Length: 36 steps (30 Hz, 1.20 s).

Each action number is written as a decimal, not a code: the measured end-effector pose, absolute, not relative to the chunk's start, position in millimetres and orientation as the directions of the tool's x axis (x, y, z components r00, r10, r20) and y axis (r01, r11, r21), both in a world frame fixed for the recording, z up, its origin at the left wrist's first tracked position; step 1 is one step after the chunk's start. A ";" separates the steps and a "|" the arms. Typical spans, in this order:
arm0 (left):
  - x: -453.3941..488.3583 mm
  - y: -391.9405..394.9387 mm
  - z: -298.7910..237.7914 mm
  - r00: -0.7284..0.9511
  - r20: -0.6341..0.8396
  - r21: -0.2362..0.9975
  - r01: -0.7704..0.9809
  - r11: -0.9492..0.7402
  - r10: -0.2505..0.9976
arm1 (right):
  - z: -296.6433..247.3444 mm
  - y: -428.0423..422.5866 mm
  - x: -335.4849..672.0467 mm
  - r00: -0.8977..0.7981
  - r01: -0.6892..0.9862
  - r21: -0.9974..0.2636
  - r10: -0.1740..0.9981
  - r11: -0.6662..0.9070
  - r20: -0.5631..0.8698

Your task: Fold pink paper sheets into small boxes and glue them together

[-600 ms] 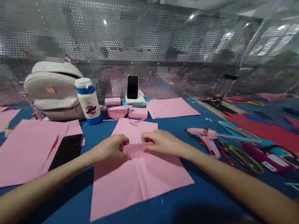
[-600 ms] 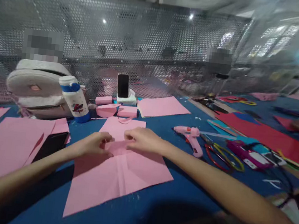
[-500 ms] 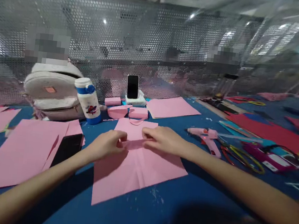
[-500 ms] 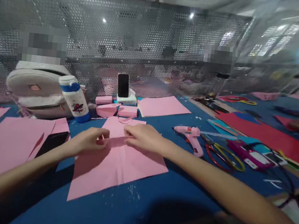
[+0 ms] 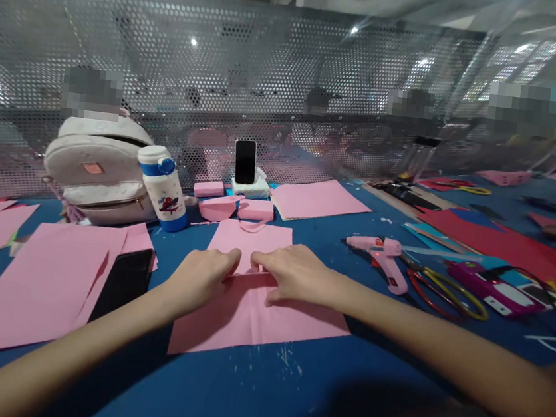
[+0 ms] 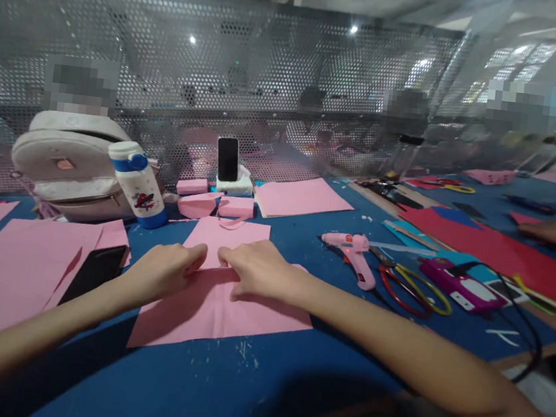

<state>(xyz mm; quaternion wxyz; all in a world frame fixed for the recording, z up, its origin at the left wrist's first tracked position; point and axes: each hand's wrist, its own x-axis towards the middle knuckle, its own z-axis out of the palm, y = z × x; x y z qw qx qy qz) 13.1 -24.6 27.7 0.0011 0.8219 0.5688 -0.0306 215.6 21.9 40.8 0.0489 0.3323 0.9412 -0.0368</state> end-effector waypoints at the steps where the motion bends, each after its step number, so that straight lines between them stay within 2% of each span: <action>1: 13.6 -25.1 27.0 0.356 -0.053 -0.042 0.933 -0.359 0.933 | 39.7 22.0 215.2 -0.775 0.628 -0.028 0.621 0.778 -0.115; 8: 14.0 -32.3 21.6 0.410 -0.065 -0.087 0.906 -0.414 0.910 | 34.0 17.5 213.9 -0.786 0.616 0.019 0.617 0.787 -0.039; 15: 25.7 -36.5 35.2 0.395 0.020 -0.200 0.902 -0.384 0.918 | 35.3 12.2 208.3 -0.760 0.649 0.249 0.631 0.719 0.158; 19: 34.5 -48.8 28.6 0.406 0.016 -0.243 0.888 -0.390 0.914 | 33.4 5.9 212.2 -0.791 0.607 0.249 0.606 0.755 0.092; 22: 36.1 -63.9 14.1 0.454 0.011 -0.264 0.860 -0.436 0.891 | 29.8 -5.2 220.4 -0.804 0.584 0.205 0.594 0.785 0.016; 25: 34.9 -78.7 -0.9 0.518 0.041 -0.253 0.832 -0.493 0.854 | 25.8 -17.7 232.2 -0.814 0.575 0.102 0.580 0.812 -0.033; 30: 34.8 -91.2 -15.2 0.517 -0.160 -0.104 0.839 -0.535 0.841 | 17.3 -27.1 247.3 -0.864 0.504 -0.169 0.490 0.847 -0.115; 33: 34.2 -91.1 -19.7 0.518 -0.160 -0.006 0.851 -0.525 0.841 | 9.5 -25.5 247.8 -0.883 0.469 -0.326 0.447 0.820 -0.146; 36: 28.7 -90.3 -23.8 0.522 -0.126 0.072 0.853 -0.517 0.843 | 0.7 -23.7 246.5 -0.866 0.497 -0.378 0.476 0.781 -0.156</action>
